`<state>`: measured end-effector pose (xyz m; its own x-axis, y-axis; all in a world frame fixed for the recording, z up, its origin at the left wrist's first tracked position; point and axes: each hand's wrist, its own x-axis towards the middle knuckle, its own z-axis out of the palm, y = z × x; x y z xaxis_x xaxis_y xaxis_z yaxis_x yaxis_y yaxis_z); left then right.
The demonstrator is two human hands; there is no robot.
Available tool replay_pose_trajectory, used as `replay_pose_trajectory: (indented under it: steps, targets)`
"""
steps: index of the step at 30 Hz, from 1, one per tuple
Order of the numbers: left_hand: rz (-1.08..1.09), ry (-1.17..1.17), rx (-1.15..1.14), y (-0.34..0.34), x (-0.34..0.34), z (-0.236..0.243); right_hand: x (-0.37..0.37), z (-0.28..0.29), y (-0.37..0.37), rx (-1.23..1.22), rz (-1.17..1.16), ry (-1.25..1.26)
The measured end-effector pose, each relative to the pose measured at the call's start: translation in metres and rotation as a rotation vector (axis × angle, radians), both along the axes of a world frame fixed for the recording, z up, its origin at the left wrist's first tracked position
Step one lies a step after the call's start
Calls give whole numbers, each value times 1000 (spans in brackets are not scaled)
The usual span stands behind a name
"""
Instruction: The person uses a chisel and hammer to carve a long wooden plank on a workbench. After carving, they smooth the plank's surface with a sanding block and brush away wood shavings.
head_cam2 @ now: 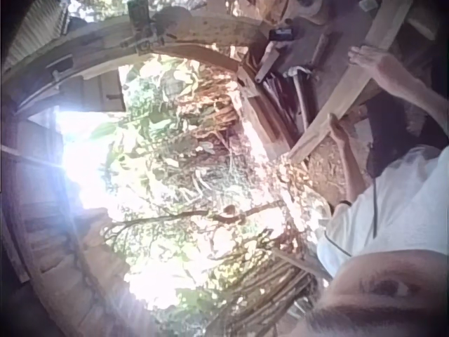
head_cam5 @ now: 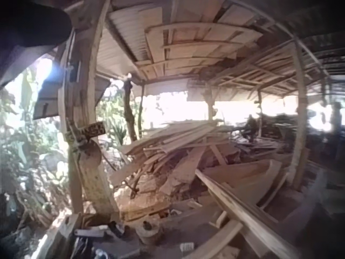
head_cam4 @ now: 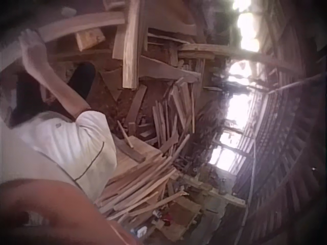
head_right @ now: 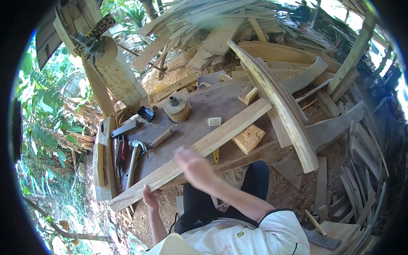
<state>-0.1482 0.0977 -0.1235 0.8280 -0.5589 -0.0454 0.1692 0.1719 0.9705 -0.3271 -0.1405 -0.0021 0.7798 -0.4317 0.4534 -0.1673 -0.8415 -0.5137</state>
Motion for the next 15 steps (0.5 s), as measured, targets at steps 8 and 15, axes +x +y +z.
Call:
replay_pose_trajectory:
  steps: [8,15]
  targets:
    - [-10,-21,18,5,6,-9,11,8,15,28,-139,-8]
    - [-2,-44,18,3,0,-12,-21,15,-4,65,-130,54]
